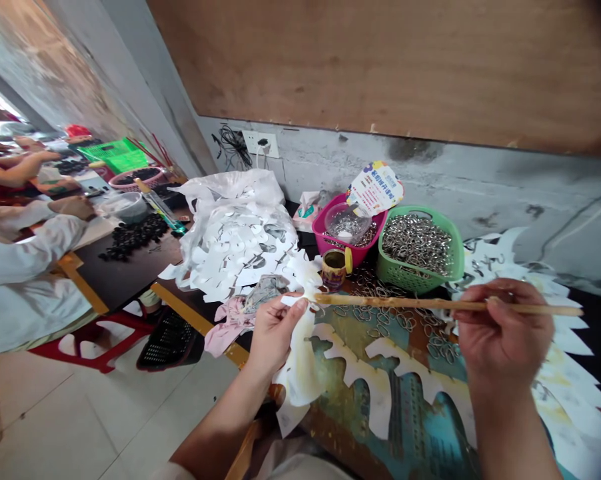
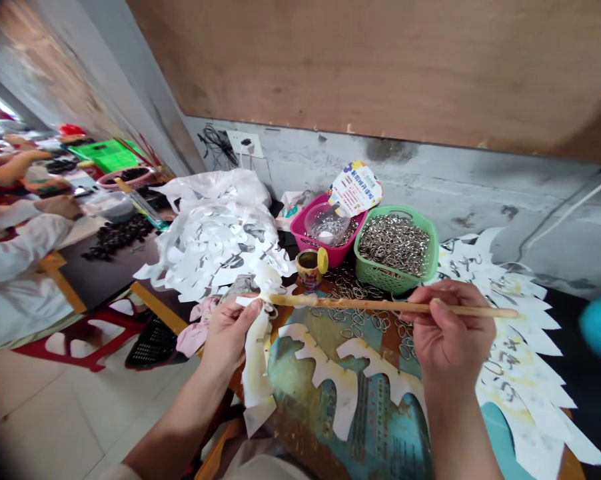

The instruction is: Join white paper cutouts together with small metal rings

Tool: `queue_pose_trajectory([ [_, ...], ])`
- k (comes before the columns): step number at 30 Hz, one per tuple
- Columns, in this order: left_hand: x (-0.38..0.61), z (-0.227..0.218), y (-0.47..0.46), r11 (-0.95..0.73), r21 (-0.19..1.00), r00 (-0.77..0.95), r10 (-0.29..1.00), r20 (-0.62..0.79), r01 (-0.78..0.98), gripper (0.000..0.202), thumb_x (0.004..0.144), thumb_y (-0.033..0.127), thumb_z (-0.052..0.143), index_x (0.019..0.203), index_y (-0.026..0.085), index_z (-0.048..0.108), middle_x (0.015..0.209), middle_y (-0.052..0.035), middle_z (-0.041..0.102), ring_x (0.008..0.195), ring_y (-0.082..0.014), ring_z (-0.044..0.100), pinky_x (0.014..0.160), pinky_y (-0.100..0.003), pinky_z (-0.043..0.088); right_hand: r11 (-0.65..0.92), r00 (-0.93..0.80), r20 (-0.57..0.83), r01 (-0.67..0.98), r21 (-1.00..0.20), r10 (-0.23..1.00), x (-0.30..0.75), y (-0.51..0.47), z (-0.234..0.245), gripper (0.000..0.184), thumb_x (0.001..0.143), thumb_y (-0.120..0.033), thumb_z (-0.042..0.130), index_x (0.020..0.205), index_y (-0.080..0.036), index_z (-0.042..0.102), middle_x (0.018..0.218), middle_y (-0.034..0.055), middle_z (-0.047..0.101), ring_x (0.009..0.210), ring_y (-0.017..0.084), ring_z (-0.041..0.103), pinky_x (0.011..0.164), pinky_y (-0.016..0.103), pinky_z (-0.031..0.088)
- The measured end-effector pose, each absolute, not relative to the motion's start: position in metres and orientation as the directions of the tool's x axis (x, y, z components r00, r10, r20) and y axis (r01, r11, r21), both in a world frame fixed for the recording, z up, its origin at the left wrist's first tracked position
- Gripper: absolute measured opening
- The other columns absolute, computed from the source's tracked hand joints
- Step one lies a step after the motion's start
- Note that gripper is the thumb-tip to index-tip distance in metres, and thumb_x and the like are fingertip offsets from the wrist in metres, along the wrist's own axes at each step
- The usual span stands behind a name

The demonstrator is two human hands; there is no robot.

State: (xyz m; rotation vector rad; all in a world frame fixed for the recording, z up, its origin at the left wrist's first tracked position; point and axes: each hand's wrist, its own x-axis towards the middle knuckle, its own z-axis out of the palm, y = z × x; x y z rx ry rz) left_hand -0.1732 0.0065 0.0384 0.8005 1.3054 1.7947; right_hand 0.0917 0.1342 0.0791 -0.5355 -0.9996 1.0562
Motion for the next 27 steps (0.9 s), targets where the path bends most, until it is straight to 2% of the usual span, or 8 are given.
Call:
queue_pose_trajectory([
  [3, -0.171, 0.042, 0.008, -0.199, 0.943, -0.527, 0.849, 0.029, -0.268, 0.028, 0.076, 0.041, 0.081, 0.08, 0.014, 0.074, 0.066, -0.0006, 0.068, 0.051, -0.0079, 0.054, 0.049, -0.018, 0.043, 0.47, 0.195, 0.43, -0.454, -0.757, 0.881, 0.098, 0.135, 0.079, 0.022, 0.063, -0.012, 0.065, 0.084, -0.019, 0.071, 0.063, -0.0017, 0.068, 0.048, 0.015, 0.062, 0.036, 0.024, 0.053],
  [9, -0.165, 0.05, 0.01, -0.202, 0.913, -0.552, 0.833, -0.031, -0.355, 0.031, 0.068, 0.041, 0.086, 0.08, 0.014, 0.075, 0.059, 0.001, 0.066, 0.045, -0.0069, 0.053, 0.044, -0.017, 0.043, 0.452, 0.105, 0.458, -0.459, -0.765, 0.883, 0.095, 0.129, 0.079, 0.024, 0.068, -0.01, 0.067, 0.09, -0.018, 0.069, 0.069, 0.0007, 0.072, 0.055, 0.018, 0.068, 0.042, 0.026, 0.057],
  [14, -0.165, 0.054, 0.012, -0.191, 0.912, -0.603, 0.794, -0.073, -0.362, 0.037, 0.06, 0.042, 0.091, 0.078, 0.015, 0.075, 0.056, 0.0016, 0.065, 0.043, -0.0078, 0.053, 0.042, -0.017, 0.042, 0.498, 0.156, 0.485, -0.465, -0.732, 0.86, 0.103, 0.132, 0.076, 0.025, 0.065, -0.009, 0.064, 0.087, -0.019, 0.071, 0.066, -0.0016, 0.07, 0.05, 0.016, 0.065, 0.04, 0.026, 0.055],
  [19, -0.164, 0.05, 0.012, -0.159, 0.938, -0.572, 0.818, -0.05, -0.309, 0.033, 0.066, 0.042, 0.087, 0.08, 0.015, 0.075, 0.06, 0.0006, 0.067, 0.046, -0.0091, 0.056, 0.044, -0.019, 0.045, 0.439, 0.086, 0.456, -0.477, -0.762, 0.886, 0.102, 0.129, 0.074, 0.025, 0.065, -0.012, 0.07, 0.089, -0.02, 0.072, 0.071, 0.0023, 0.072, 0.059, 0.018, 0.069, 0.048, 0.027, 0.059],
  [24, -0.162, 0.05, 0.013, -0.19, 0.929, -0.602, 0.797, -0.044, -0.319, 0.034, 0.062, 0.041, 0.09, 0.079, 0.014, 0.076, 0.061, 0.0002, 0.068, 0.047, -0.0091, 0.056, 0.045, -0.018, 0.045, 0.487, 0.191, 0.452, -0.448, -0.75, 0.871, 0.108, 0.131, 0.072, 0.022, 0.064, -0.012, 0.068, 0.085, -0.016, 0.07, 0.065, 0.0007, 0.068, 0.053, 0.017, 0.066, 0.043, 0.025, 0.056],
  [27, -0.159, 0.052, 0.014, -0.182, 0.924, -0.581, 0.812, -0.052, -0.337, 0.032, 0.063, 0.039, 0.09, 0.079, 0.015, 0.076, 0.058, 0.0014, 0.066, 0.045, -0.0079, 0.054, 0.044, -0.017, 0.043, 0.445, 0.145, 0.431, -0.476, -0.759, 0.89, 0.107, 0.127, 0.072, 0.018, 0.068, -0.014, 0.069, 0.086, -0.017, 0.069, 0.069, 0.0008, 0.07, 0.059, 0.016, 0.068, 0.046, 0.025, 0.058],
])
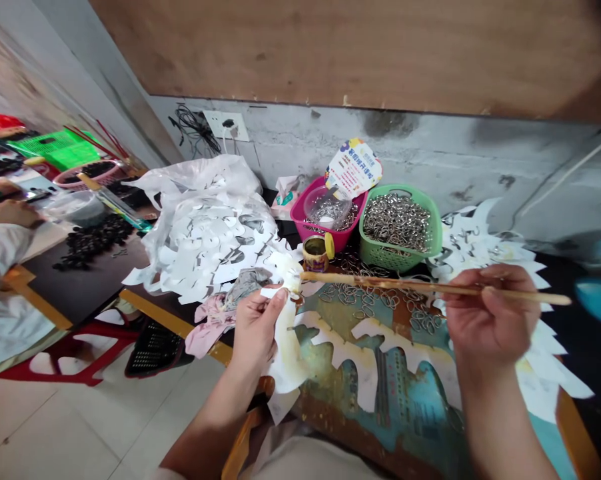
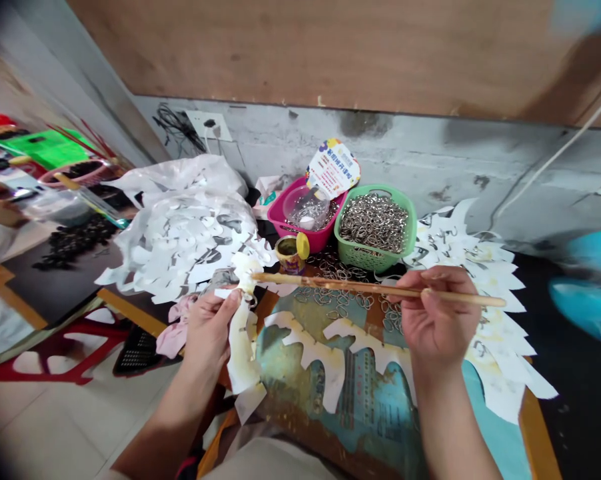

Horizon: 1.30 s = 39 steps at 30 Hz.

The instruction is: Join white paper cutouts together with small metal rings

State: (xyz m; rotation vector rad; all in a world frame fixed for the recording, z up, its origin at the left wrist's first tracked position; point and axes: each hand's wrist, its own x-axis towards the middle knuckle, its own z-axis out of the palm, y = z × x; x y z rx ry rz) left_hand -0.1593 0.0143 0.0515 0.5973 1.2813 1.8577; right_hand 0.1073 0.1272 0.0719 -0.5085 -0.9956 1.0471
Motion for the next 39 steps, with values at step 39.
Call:
queue_pose_trajectory([
  [39, -0.165, 0.05, 0.018, -0.085, 0.963, -0.719, 0.682, -0.131, -0.256, 0.038, 0.056, 0.035, 0.092, 0.068, 0.013, 0.064, 0.051, 0.0049, 0.062, 0.039, -0.0065, 0.05, 0.037, -0.016, 0.041, 0.266, 0.427, 0.273, 0.078, -0.961, 0.862, 0.267, 0.036, -0.02, 0.024, 0.063, -0.027, 0.082, 0.085, -0.02, 0.075, 0.075, 0.0058, 0.072, 0.061, 0.023, 0.067, 0.05, 0.037, 0.058],
])
